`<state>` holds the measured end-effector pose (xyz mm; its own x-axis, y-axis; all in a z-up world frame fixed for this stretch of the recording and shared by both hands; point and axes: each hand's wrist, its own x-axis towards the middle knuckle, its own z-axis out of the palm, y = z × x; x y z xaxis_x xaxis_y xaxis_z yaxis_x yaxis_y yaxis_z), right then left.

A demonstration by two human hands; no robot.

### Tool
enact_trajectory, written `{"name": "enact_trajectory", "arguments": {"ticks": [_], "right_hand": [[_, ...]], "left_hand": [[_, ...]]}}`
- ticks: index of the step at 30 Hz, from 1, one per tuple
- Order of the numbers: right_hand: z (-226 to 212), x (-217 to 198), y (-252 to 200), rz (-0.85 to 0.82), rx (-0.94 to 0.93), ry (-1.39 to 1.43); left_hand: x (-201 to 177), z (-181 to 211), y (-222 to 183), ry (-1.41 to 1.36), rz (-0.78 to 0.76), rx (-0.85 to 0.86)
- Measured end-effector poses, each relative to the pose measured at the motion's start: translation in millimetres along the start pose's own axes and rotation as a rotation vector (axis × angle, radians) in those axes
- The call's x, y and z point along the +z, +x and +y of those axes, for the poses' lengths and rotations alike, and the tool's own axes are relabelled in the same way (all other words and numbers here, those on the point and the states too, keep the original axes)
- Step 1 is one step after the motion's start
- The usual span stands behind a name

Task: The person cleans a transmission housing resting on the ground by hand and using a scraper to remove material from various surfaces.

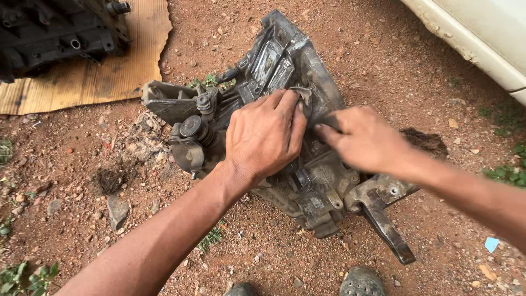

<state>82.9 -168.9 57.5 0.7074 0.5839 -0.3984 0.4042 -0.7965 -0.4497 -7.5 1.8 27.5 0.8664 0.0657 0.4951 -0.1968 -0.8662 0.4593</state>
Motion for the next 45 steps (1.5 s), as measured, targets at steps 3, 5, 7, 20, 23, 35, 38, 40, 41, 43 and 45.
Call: {"name": "enact_trajectory", "arguments": {"ticks": [3, 5, 7, 20, 23, 35, 38, 40, 41, 43, 45], "right_hand": [[34, -3, -3, -0.141, -0.108, -0.099], [55, 2, -1, -0.025, -0.352, -0.167], [73, 9, 0, 0.14, -0.577, -0.343], [36, 37, -15, 0.071, -0.042, -0.043], [33, 34, -14, -0.072, 0.034, -0.19], [39, 35, -5, -0.098, -0.028, 0.025], [52, 29, -7, -0.075, -0.128, -0.079], [53, 20, -13, -0.239, -0.043, -0.061], [52, 15, -15, -0.246, -0.052, -0.11], [52, 8, -23, -0.266, -0.057, -0.212], [52, 9, -28, -0.317, 0.055, -0.261]], "left_hand": [[-8, -1, 3, -0.08, -0.092, -0.051], [-12, -7, 5, -0.152, -0.214, -0.127], [-9, -12, 8, -0.222, -0.25, -0.127], [-9, -10, 4, -0.137, -0.218, -0.078], [-15, -4, 6, -0.121, -0.265, -0.115], [-16, -4, 2, -0.089, -0.232, -0.111], [-12, -4, 4, -0.111, -0.191, -0.083], [-12, -4, 4, -0.105, -0.169, -0.068], [-12, -5, 5, -0.094, -0.162, -0.066], [-8, -8, 3, -0.095, -0.147, -0.053], [-6, -10, 1, -0.106, -0.125, -0.028]]}}
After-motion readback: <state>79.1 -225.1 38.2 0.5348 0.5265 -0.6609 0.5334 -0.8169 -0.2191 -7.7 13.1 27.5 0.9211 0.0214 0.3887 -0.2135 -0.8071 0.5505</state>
